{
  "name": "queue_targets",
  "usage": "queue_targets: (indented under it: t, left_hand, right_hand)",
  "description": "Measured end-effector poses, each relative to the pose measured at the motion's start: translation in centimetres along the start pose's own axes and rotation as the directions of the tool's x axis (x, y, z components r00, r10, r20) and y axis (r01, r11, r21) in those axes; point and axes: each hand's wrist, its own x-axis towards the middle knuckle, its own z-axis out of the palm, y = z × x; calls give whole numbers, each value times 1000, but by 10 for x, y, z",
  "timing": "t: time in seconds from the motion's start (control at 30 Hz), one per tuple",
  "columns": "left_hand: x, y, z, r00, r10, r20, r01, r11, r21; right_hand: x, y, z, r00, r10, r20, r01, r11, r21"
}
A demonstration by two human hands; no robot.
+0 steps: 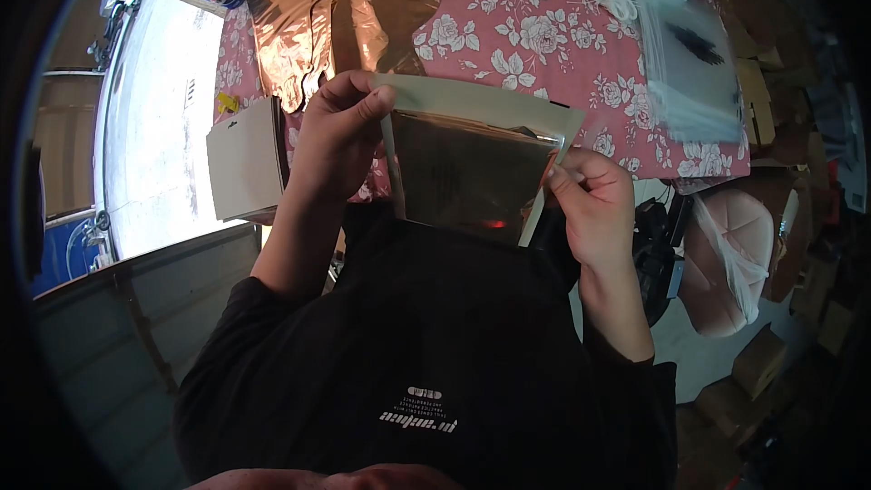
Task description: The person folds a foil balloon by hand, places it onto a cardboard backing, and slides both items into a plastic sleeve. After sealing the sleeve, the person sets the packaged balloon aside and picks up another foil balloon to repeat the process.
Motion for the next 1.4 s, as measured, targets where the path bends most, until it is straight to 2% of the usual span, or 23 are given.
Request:
queue_targets:
  t: [0.1, 0.2, 0.27, 0.3, 0.37, 0.53, 0.6, 0.67, 0.8, 0.83, 0.87, 0.9, 0.93, 1.0, 1.03, 1.1, 1.17, 1.2, 1.27, 1.4]
  left_hand:
    - [1, -5, -1, 997, 36, -74, -32, 998, 48]
    - [-2, -4, 3, 997, 19, -70, -19, 1000, 1]
    - [-1, -3, 2, 997, 11, -79, -11, 1000, -3]
    - [0, -3, 1, 996, 0, -89, -1, 1000, -6]
    - [0, -4, -1, 994, 21, -103, -18, 999, 32]
    - [6, -12, -3, 983, 94, -157, -81, 993, 82]
    - [5, -12, -14, 997, 51, -66, -46, 997, 68]
    - [3, -9, -14, 999, 35, -24, -34, 999, 35]
    - [1, -5, -6, 999, 32, 39, -31, 999, -37]
    - [1, -4, -7, 999, 32, 38, -31, 999, -38]
    - [2, -3, -7, 1000, 3, -12, -3, 999, 42]
    - [2, -3, -8, 998, -23, -64, 30, 992, 119]
    - [3, -5, -6, 998, -24, -64, 31, 992, 118]
    - [5, -10, -1, 991, 77, -105, -61, 988, 145]
    - [5, -9, -1, 992, 76, -105, -60, 988, 145]
    - [4, -8, -3, 999, 29, 32, -29, 999, 15]
    - [2, -11, -5, 998, 30, 47, -31, 999, 36]
    - [1, -13, -7, 997, 32, 63, -35, 998, 57]
    - [4, -19, -13, 998, 2, 60, -6, 998, 64]
    - [2, -26, -13, 996, -64, 69, 60, 996, 64]
  right_hand:
    - [0, -4, 2, 1000, 7, -12, -7, 1000, -7]
    - [9, -3, -7, 997, 69, 31, -69, 998, -5]
    - [15, -2, -13, 986, 104, 132, -99, 994, -48]
    - [15, -3, -12, 985, 104, 135, -99, 994, -49]
    - [11, -5, -10, 971, 222, 87, -218, 974, -58]
    - [5, -1, 1, 989, 139, 42, -132, 982, -132]
    - [4, -2, 5, 993, 104, 50, -96, 985, -146]
    - [4, -9, 9, 992, 22, 123, -10, 995, -98]
    - [10, 0, 4, 991, 106, 87, -102, 994, -43]
    - [11, 4, 4, 994, 84, 69, -86, 996, 31]
    - [12, 6, 5, 997, 62, 50, -67, 992, 104]
    - [12, 5, 6, 997, 63, 50, -68, 992, 102]
    - [11, 2, 8, 996, 78, 30, -80, 994, 69]
    - [9, -2, 12, 995, 95, 9, -95, 995, 36]
    - [8, -4, 14, 998, 61, 9, -61, 997, 39]
    - [7, -4, 14, 1000, 27, 7, -28, 999, 40]
    - [7, 1, 14, 997, 29, -68, -27, 999, 23]
    - [6, 0, 14, 997, 31, -68, -29, 999, 23]
    - [6, -1, 11, 990, 142, -17, -140, 987, 84]
    - [8, 8, -1, 995, 81, 50, -85, 993, 85]
